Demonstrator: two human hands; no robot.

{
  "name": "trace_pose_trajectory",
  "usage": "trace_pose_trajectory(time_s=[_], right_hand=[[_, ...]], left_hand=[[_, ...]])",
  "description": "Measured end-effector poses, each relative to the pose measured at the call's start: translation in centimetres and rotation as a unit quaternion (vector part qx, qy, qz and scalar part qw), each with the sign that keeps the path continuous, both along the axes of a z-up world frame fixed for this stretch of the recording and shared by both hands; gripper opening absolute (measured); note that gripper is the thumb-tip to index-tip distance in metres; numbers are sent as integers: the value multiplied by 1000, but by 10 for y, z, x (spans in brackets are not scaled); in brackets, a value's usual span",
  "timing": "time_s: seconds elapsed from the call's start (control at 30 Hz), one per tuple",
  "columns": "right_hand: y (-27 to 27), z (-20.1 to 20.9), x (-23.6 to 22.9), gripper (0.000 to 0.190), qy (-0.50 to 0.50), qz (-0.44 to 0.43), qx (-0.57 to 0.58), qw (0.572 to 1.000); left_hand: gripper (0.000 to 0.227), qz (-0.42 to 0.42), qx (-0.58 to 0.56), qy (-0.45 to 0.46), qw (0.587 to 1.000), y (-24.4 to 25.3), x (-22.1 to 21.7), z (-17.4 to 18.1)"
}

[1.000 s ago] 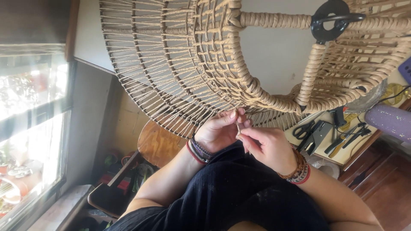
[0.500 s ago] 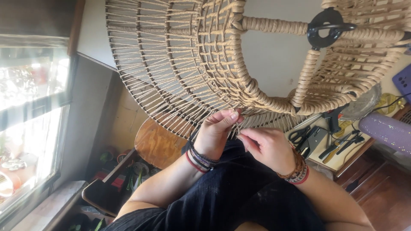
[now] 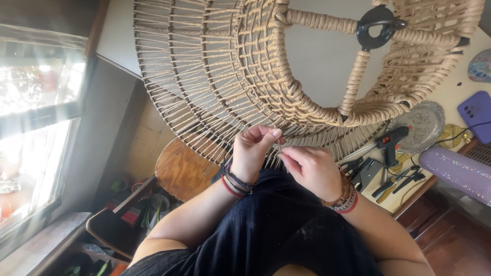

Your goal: Assembling a wicker lampshade by weaving strands through a frame and trimming them with pliers.

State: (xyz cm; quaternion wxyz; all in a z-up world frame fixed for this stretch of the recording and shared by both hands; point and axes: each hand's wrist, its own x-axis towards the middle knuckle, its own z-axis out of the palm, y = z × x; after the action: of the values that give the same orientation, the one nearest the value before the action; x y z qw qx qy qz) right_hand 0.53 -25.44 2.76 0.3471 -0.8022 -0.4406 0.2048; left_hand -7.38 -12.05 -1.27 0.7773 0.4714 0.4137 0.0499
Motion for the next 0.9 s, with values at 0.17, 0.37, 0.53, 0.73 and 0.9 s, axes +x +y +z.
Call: trace_pose_trajectory(time_s=[0.17, 0.37, 0.53, 0.73, 0.9], right_hand=[[-4, -2, -3, 9, -1, 2, 0, 1000], [-4, -2, -8, 9, -6, -11, -1, 1000], [-6, -2, -11, 8, -41, -9, -2, 999], [-11, -1, -8, 10, -41, -5, -18, 999], [-14, 4, -3, 11, -27, 0, -25, 999]], left_hand=[[38, 9, 33, -34, 999, 4, -5, 11], [53, -83, -39, -74, 993, 16, -13, 25], [41, 21, -347, -34, 937, 0, -6, -3], [28, 85, -415, -121, 898, -21, -11, -35], [26, 133, -322, -117, 930, -28, -6, -28]])
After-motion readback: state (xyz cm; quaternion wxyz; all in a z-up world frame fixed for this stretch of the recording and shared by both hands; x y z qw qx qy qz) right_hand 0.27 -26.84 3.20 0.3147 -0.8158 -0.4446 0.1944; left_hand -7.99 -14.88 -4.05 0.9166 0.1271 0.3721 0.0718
